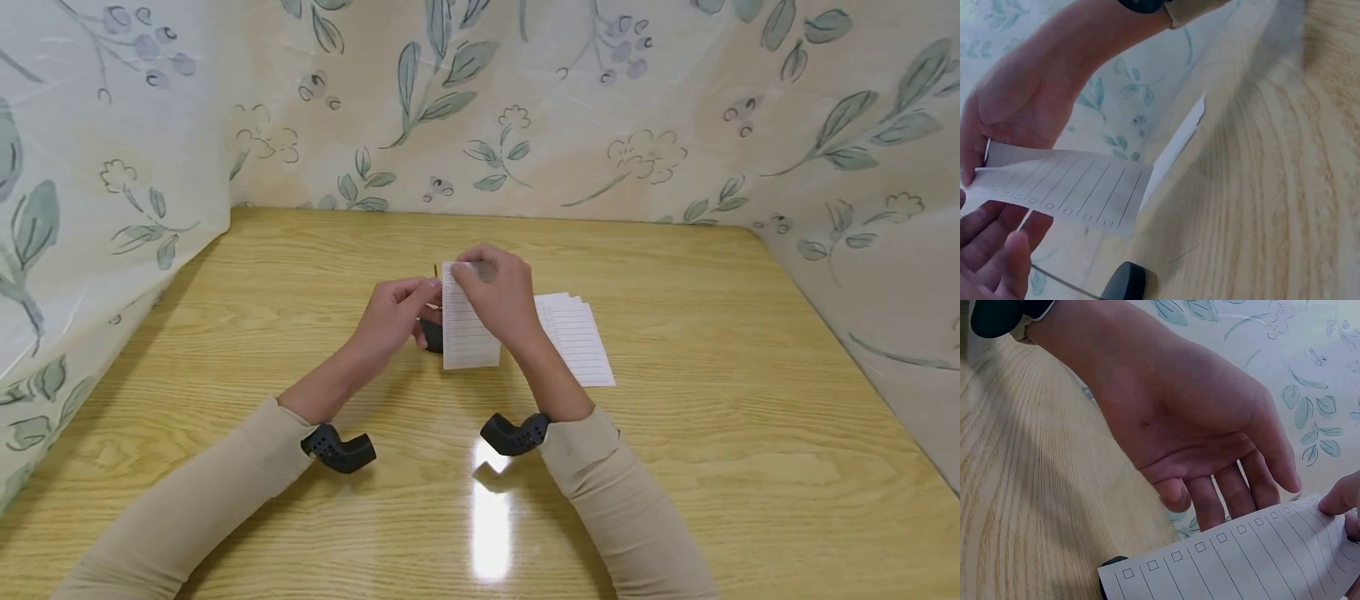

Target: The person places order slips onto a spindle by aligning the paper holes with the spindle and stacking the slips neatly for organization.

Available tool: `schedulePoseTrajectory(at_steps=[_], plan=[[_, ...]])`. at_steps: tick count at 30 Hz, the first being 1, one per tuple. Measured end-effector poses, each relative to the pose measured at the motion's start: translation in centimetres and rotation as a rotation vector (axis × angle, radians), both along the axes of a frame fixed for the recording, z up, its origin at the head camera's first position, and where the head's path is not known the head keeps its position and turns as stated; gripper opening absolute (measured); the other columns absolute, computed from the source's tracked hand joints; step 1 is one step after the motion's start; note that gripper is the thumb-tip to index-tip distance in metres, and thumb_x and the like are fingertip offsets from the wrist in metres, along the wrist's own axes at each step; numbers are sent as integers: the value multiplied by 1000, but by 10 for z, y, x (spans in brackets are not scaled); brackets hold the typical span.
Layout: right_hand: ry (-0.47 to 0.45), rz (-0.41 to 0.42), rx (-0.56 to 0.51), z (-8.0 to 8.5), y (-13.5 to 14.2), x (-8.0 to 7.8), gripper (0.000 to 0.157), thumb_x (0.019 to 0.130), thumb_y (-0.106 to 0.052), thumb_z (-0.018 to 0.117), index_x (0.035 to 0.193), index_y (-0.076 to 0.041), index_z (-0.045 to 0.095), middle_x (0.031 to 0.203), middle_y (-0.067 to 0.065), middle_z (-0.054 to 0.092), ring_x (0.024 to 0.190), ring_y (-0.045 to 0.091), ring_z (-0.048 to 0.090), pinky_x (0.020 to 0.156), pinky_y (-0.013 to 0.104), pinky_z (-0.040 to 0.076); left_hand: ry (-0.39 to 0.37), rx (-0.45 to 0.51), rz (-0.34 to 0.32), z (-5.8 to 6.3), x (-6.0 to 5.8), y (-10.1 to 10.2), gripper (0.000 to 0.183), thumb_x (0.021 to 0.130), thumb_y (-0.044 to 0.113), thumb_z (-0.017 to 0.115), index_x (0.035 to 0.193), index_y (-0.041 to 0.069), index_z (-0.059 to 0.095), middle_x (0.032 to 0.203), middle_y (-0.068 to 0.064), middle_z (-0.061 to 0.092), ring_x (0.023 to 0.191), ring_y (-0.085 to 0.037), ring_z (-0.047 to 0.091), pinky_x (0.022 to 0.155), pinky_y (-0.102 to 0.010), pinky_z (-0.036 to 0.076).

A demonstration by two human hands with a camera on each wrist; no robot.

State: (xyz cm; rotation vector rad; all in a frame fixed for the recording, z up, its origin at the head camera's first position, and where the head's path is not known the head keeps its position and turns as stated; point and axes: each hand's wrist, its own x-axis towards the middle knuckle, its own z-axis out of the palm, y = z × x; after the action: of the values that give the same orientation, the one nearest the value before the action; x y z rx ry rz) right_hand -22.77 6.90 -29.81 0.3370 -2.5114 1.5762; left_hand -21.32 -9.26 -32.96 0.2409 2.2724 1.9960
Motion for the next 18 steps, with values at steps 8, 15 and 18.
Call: schedulePoseTrajectory(at_steps=[8, 15, 18], plan=[[-7, -1, 3, 0, -8, -2, 20, 91, -23, 63, 97, -6, 70, 109, 11, 67, 100, 25, 58, 85, 39, 46, 140, 54, 154, 6, -4, -10, 19, 98, 20, 55, 97, 4, 65, 83, -9, 60, 55, -24, 63, 44, -25, 44], [-26, -1, -10, 0, -15, -3, 21, 91, -22, 62, 96, -3, 69, 107, 12, 67, 99, 23, 57, 84, 36, 46, 162, 64, 166, 10, -7, -14, 16, 97, 21, 57, 105, 9, 66, 95, -6, 59, 56, -20, 62, 42, -20, 36], [-29, 1, -11, -1, -17, -3, 20, 91, -21, 62, 95, -3, 69, 106, 12, 67, 97, 23, 57, 82, 35, 45, 152, 75, 162, 11, -9, -13, 17, 97, 21, 59, 105, 9, 67, 94, -7, 60, 59, -26, 62, 42, -20, 36]])
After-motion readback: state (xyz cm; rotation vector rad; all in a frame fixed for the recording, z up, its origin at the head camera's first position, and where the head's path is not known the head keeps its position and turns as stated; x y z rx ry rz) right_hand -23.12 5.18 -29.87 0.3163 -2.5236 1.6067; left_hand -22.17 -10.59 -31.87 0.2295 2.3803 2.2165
